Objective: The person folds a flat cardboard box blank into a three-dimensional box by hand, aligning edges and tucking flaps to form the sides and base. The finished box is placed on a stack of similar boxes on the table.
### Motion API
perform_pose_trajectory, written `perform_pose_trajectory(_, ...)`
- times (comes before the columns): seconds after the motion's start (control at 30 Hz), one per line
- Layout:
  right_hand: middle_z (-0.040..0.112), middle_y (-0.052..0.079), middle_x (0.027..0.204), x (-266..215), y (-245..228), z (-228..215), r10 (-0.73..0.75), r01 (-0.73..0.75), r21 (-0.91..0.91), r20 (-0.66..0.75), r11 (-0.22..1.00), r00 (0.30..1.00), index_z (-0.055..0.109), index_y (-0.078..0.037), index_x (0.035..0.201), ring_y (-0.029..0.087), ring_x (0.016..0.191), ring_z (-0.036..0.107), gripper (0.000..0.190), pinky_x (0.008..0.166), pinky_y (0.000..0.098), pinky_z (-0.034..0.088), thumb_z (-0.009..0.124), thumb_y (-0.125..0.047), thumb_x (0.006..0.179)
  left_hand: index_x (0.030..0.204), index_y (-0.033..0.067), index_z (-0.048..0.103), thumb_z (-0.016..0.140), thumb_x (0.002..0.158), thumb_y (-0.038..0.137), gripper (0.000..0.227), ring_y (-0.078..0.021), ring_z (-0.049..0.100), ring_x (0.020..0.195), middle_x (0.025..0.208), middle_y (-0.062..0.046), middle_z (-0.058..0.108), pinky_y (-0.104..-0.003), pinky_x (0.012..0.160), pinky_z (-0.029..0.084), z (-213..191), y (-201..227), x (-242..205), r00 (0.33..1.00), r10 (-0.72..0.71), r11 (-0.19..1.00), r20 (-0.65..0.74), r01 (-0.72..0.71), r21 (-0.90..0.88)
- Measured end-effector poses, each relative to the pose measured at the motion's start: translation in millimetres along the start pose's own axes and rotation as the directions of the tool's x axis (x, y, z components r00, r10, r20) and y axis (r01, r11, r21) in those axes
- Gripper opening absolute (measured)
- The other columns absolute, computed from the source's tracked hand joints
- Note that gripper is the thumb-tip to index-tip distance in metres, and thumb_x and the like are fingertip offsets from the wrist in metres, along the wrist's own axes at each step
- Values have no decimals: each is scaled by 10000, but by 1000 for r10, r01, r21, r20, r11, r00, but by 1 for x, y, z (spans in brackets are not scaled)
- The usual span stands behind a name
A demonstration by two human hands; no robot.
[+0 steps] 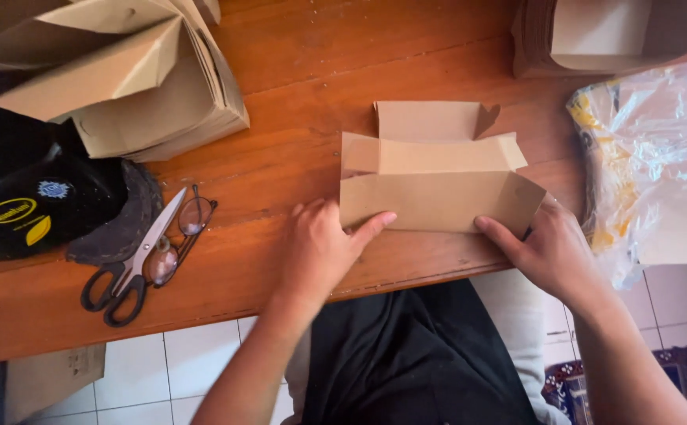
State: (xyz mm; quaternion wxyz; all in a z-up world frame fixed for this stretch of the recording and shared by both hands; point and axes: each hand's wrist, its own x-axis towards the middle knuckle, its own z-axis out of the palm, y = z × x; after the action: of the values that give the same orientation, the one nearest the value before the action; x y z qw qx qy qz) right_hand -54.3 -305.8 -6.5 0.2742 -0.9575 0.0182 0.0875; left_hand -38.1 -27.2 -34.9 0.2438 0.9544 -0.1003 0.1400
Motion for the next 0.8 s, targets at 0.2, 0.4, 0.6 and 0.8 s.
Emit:
perform_pose_trajectory(0.2, 514, 222, 1131, 4, -18, 14, 85, -91, -21, -199, 996, 976, 500, 62, 1178, 406, 1150, 491, 762, 979, 487, 390, 813, -472, 735, 1273, 35, 528, 604, 879, 615, 705, -307, 550, 864, 932, -114, 577, -422, 707, 428, 3, 44, -4, 974, -194, 941, -122, 219, 257)
perform_pose_trajectory(0.4, 358, 252, 1525, -2, -40, 50, -173, -106, -478, -503, 872, 847, 189, 62, 1528, 387, 1428, 358, 1102, 1033, 608, 384, 494, -779, 885, 1441, 91, 413, 611, 908, 525, 715, -348, 430, 1341, 1467, -147, 431, -573, 1083, 365, 26, 79, -4, 992, -103, 969, -70, 116, 217)
perform_pose_trajectory(0.6, 393, 320, 1497, -5, -6, 40, -76, -164, -413, -505, 896, 860, 126, 39, 1548, 430, 1393, 398, 1310, 1043, 545, 355, 677, -812, 717, 1405, 78, 431, 598, 893, 561, 723, -377, 424, 1328, 1437, -171, 440, -626, 1079, 339, 12, 62, -5, 990, -124, 952, -64, 137, 276)
perform_pose_trajectory(0.8, 429, 250, 1381, -6, 0, 35, -227, 219, -76, -509, 973, 831, 518, 93, 1267, 407, 1345, 387, 678, 1126, 521, 328, 828, -293, 804, 1351, -16, 441, 644, 869, 553, 772, -355, 448, 1314, 1399, -184, 475, -568, 1101, 322, 11, 31, -14, 984, -103, 988, -143, 117, 99)
